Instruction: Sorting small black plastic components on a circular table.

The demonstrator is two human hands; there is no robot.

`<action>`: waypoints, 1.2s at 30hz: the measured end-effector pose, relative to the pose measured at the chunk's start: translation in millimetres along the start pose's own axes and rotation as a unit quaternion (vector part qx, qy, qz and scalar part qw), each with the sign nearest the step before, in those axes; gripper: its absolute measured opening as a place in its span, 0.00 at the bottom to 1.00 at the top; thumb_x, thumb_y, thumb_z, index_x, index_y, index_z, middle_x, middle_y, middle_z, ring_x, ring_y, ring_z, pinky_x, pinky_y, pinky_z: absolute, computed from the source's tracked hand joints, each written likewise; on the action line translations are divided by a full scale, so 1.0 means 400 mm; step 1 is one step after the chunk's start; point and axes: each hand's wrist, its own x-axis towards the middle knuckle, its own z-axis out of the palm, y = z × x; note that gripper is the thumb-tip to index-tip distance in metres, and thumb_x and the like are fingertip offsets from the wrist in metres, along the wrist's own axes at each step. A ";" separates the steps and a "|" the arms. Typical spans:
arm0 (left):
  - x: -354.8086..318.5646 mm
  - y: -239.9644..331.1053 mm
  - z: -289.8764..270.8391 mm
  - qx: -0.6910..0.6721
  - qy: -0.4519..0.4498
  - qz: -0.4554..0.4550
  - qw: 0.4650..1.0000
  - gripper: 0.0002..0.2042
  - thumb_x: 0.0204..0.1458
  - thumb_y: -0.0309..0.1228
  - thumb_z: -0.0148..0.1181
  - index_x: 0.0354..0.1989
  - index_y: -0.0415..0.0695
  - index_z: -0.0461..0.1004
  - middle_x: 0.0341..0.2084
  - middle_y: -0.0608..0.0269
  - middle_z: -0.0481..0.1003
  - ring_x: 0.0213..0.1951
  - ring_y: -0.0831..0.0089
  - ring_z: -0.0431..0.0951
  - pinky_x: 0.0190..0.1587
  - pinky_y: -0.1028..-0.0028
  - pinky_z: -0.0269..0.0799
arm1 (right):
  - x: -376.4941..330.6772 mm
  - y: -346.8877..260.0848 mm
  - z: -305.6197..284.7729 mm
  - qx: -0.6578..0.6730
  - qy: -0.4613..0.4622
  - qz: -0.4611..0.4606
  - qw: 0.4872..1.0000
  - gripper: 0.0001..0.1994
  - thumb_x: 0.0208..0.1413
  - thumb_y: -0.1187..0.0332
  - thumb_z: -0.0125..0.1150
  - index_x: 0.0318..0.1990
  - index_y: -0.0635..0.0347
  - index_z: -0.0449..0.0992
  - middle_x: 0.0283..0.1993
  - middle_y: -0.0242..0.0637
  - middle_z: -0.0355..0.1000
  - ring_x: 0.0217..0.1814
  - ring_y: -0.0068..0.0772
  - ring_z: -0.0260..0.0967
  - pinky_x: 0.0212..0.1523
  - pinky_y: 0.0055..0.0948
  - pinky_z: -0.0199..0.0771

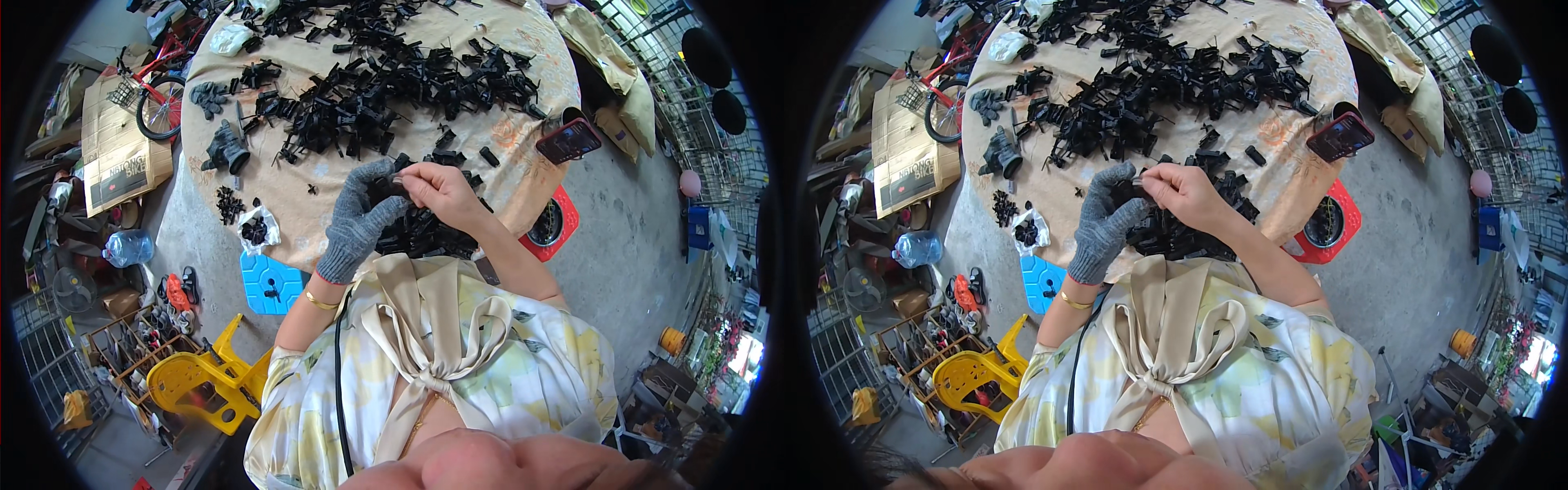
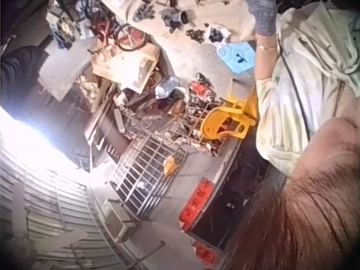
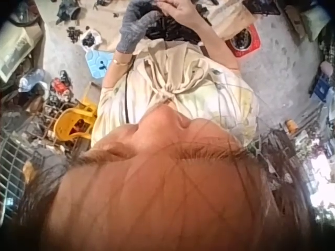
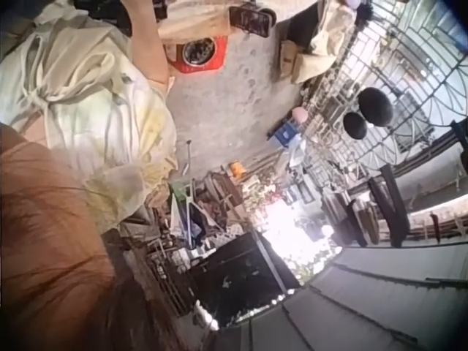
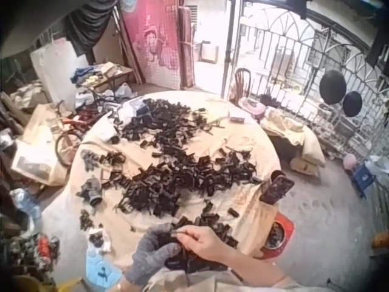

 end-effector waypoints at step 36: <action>-0.048 0.107 0.017 0.209 -0.069 -0.010 0.975 0.32 0.40 0.24 0.63 0.56 0.40 0.57 0.46 0.56 0.69 0.45 0.67 0.72 0.50 0.69 0.66 | -0.057 -0.004 -0.020 -0.073 0.044 -0.026 0.996 0.09 0.43 0.75 0.64 0.34 0.66 0.74 0.29 0.30 0.72 0.29 0.13 0.65 0.30 0.14 0.67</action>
